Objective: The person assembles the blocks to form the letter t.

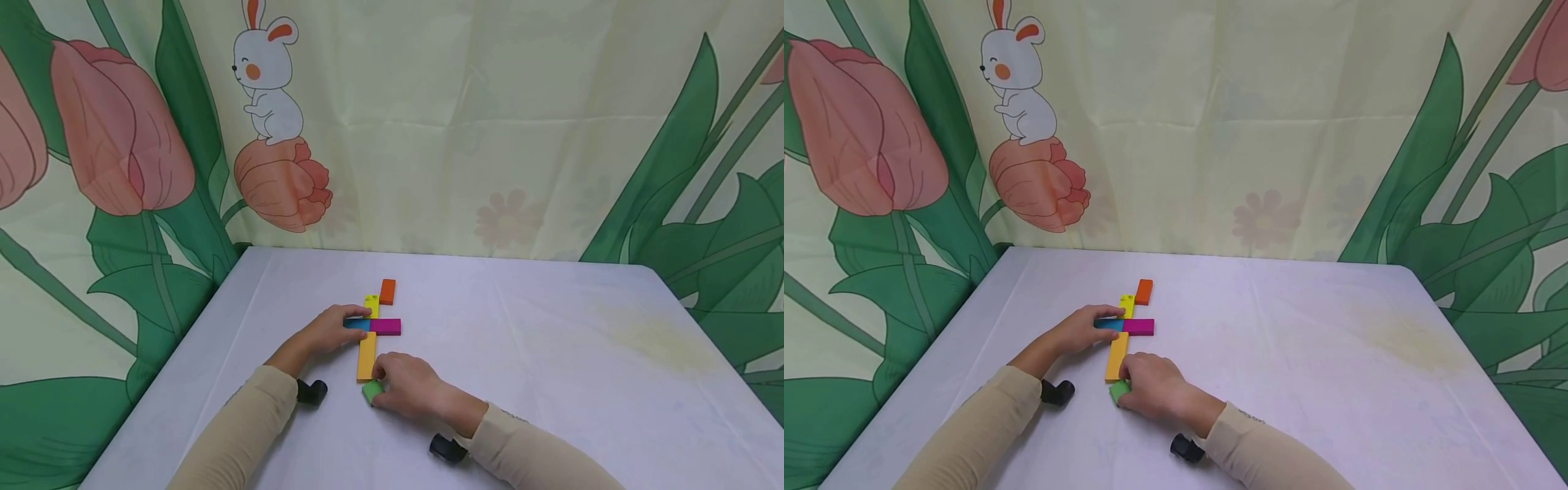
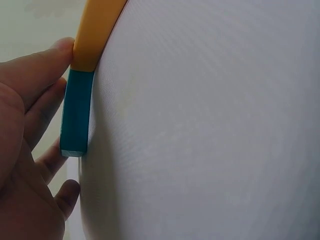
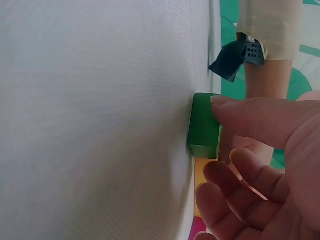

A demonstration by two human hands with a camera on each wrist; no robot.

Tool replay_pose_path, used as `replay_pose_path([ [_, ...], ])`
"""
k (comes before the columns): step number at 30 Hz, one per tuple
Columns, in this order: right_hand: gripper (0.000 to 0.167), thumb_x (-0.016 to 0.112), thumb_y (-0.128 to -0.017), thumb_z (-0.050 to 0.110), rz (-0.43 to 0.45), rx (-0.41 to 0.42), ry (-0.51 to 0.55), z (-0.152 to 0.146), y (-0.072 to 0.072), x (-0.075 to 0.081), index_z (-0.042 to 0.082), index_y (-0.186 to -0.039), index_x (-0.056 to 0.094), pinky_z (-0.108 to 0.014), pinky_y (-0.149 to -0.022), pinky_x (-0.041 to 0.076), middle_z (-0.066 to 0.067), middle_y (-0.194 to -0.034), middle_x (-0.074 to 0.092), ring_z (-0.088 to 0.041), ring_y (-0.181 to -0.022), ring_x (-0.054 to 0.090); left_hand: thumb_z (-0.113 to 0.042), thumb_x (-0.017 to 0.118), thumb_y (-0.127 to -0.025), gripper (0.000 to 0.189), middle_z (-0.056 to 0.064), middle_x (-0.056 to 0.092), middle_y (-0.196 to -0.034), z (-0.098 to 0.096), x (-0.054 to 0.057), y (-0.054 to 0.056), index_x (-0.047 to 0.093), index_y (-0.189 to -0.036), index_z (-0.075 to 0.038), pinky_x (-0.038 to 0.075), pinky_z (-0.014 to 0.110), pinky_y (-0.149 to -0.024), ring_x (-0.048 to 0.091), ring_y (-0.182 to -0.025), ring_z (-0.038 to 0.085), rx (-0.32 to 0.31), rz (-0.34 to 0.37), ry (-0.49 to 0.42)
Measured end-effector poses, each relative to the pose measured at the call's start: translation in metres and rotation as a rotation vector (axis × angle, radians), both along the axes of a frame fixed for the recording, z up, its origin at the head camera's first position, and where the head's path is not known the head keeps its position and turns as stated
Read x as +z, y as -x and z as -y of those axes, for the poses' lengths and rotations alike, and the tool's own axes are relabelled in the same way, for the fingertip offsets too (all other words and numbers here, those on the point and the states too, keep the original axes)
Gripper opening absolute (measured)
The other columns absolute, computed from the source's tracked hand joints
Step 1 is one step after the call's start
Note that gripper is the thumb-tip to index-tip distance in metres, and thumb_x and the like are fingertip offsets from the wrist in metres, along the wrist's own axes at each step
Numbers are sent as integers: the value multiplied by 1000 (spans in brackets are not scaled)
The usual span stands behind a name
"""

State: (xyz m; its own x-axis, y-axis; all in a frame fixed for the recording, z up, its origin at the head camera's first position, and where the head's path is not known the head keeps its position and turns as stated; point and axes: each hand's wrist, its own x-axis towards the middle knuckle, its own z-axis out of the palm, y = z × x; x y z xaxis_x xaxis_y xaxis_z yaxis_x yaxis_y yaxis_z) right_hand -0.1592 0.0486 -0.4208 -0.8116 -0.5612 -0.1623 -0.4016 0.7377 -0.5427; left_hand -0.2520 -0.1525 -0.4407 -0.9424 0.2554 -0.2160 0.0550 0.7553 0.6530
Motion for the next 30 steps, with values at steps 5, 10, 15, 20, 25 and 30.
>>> replay_pose_path([
  [5, 34, 85, -80, 28, 8, -1, 0, 0, 1, -1, 15, -105, 66, -22, -68, 48, 10, -89, 57, -7, -81, 52, -24, 78, -89, 52, 4, 56, -142, 0, 0, 1, 62, -138, -22, 39, 53, -108, 42, -137, 30, 0, -1, 0],
  [10, 34, 85, -80, 29, 14, 1, -3, 0, 1, -1, 15, -106, 67, -21, -69, 48, 10, -90, 59, -7, -82, 52, -24, 79, -88, 53, 4, 56, -142, 0, 0, 1, 62, -139, -21, 40, 53, -108, 42, -137, 30, -2, -4, 3],
  [15, 36, 85, -80, 29, 20, 8, -5, -1, 0, 1, 14, -108, 68, -21, -69, 48, 9, -91, 61, -7, -82, 53, -24, 78, -88, 53, 4, 55, -142, 1, 0, 1, 62, -139, -21, 39, 54, -109, 41, -137, 30, -8, -8, 5],
  [20, 35, 85, -81, 30, 15, 0, -7, -1, 0, 0, 14, -108, 69, -22, -70, 48, 10, -90, 63, -7, -80, 53, -25, 77, -89, 52, 4, 55, -143, 1, -1, 1, 62, -139, -21, 37, 54, -110, 41, -138, 30, -13, -6, 2],
  [25, 34, 85, -81, 30, 19, -13, 7, -2, 0, -2, 15, -105, 68, -23, -71, 48, 12, -86, 61, -6, -78, 53, -24, 77, -90, 50, 4, 56, -142, 1, -1, 0, 62, -138, -21, 37, 54, -110, 42, -137, 30, -12, 0, -7],
  [30, 34, 85, -81, 28, 25, -11, 24, -3, 0, -2, 14, -105, 67, -24, -72, 48, 13, -84, 62, -5, -78, 55, -24, 77, -90, 50, 4, 56, -142, 1, -1, 0, 63, -137, -22, 37, 54, -110, 42, -137, 30, -3, -4, -7],
])
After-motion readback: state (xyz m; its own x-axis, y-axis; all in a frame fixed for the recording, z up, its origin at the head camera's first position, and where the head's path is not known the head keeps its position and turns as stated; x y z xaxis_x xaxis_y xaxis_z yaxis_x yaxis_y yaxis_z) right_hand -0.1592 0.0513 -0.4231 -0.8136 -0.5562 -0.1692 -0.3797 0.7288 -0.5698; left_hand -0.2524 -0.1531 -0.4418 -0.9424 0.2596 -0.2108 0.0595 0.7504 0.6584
